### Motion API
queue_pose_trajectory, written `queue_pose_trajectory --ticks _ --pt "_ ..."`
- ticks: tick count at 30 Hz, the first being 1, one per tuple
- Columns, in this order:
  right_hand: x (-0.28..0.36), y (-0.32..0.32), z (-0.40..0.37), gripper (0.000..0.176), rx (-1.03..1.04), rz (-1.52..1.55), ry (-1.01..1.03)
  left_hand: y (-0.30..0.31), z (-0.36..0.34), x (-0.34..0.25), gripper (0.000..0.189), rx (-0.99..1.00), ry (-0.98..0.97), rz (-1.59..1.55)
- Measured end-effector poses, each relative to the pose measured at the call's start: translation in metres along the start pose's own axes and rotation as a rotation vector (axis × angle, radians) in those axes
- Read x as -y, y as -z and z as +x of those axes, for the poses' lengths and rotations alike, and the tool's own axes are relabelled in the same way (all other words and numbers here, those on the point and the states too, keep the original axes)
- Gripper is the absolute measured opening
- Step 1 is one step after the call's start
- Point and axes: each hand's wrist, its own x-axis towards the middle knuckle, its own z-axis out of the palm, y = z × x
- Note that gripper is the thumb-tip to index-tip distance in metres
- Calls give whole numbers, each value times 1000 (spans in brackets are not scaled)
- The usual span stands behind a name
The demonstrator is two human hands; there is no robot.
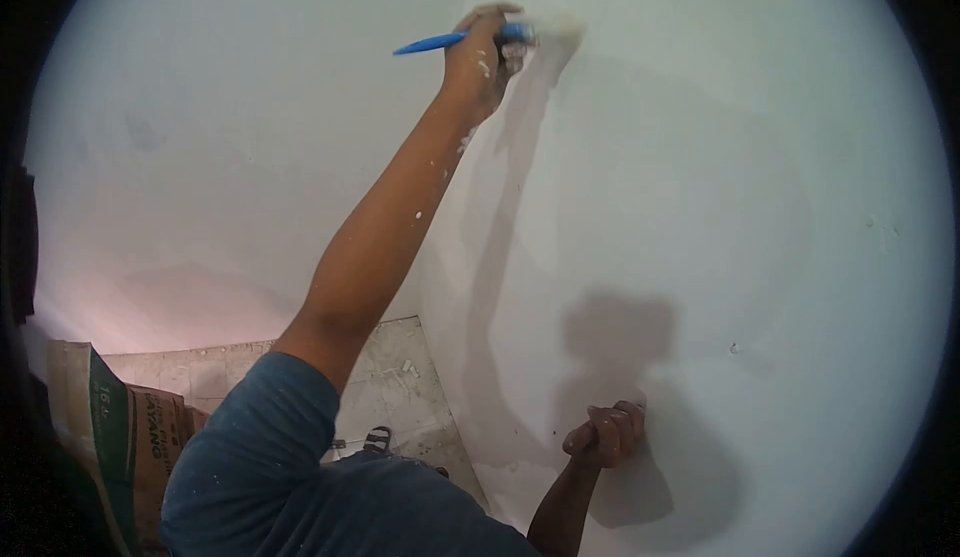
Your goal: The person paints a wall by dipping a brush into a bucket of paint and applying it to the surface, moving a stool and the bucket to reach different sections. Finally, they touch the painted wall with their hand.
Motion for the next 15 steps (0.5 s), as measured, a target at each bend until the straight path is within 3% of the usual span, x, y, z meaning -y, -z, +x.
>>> queue_pose_trajectory --ticks 3,5,9,12,14,15 --pt "4 -3 5 58 -23 -41 25 19 -27 51 11 -71 25 30" --pt "1 -1 0 58 -12 -22 22 78 -70 86 12 -39 224 -45" --pt "2 0 2 59 8 -9 -1 187 -150 134 17 -281 442 500" --pt "5 0 5 59 50 -43 -5 205 -135 148 14 -380 525 533" --pt "0 -2 -1 59 14 -39 6 162 -79 140 15 -272 204 619" --pt "-2 0 -4 59 -2 -39 8 144 -45 124 16 -260 157 732"
